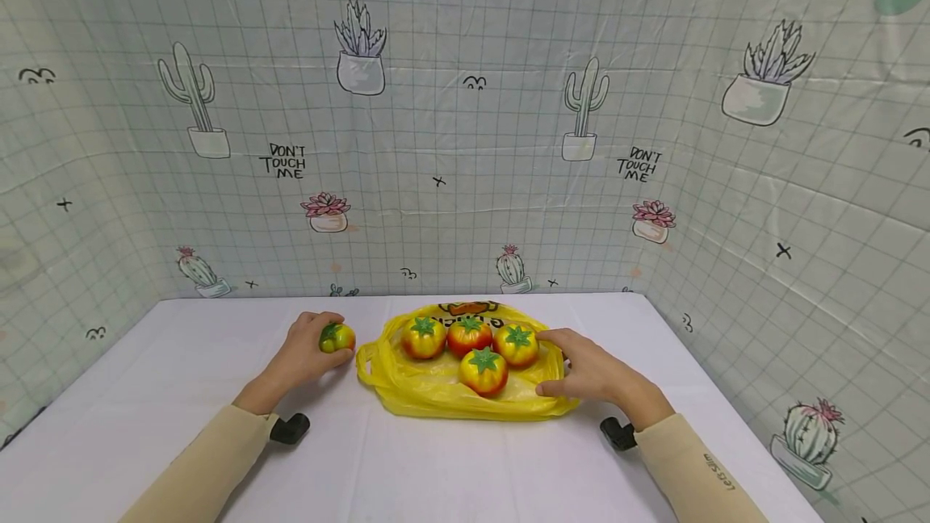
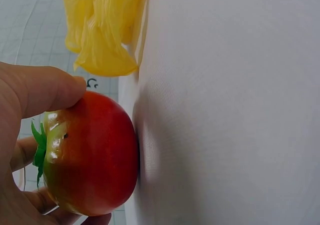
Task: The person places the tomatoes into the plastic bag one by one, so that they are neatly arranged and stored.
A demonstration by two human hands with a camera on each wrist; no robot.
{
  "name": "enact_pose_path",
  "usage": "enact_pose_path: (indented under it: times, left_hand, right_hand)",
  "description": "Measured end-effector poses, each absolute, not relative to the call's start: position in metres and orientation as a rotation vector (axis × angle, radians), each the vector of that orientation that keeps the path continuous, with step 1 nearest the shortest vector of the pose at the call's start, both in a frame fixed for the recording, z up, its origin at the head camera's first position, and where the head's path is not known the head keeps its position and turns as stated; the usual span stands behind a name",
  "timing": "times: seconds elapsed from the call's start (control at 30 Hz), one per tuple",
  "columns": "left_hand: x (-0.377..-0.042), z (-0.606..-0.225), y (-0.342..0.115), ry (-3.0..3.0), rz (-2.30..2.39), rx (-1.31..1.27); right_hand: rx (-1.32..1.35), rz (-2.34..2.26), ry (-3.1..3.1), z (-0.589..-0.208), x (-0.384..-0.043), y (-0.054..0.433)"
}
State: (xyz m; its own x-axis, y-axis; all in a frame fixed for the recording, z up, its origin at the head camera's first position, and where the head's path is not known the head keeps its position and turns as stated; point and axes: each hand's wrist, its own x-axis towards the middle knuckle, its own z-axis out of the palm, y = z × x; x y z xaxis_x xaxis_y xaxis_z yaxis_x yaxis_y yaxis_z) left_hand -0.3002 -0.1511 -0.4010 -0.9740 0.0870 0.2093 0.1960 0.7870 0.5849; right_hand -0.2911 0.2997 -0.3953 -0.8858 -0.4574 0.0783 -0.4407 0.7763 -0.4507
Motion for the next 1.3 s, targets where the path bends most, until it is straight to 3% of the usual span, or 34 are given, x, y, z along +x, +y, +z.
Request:
enact_pose_path:
  times: [1.3]
  left_hand:
    - [-0.284,-0.378,-0.124,-2.658,-0.880,-0.387]
  right_hand:
    - [-0.733,-0.737,2.920,-0.394,-0.290,0.299]
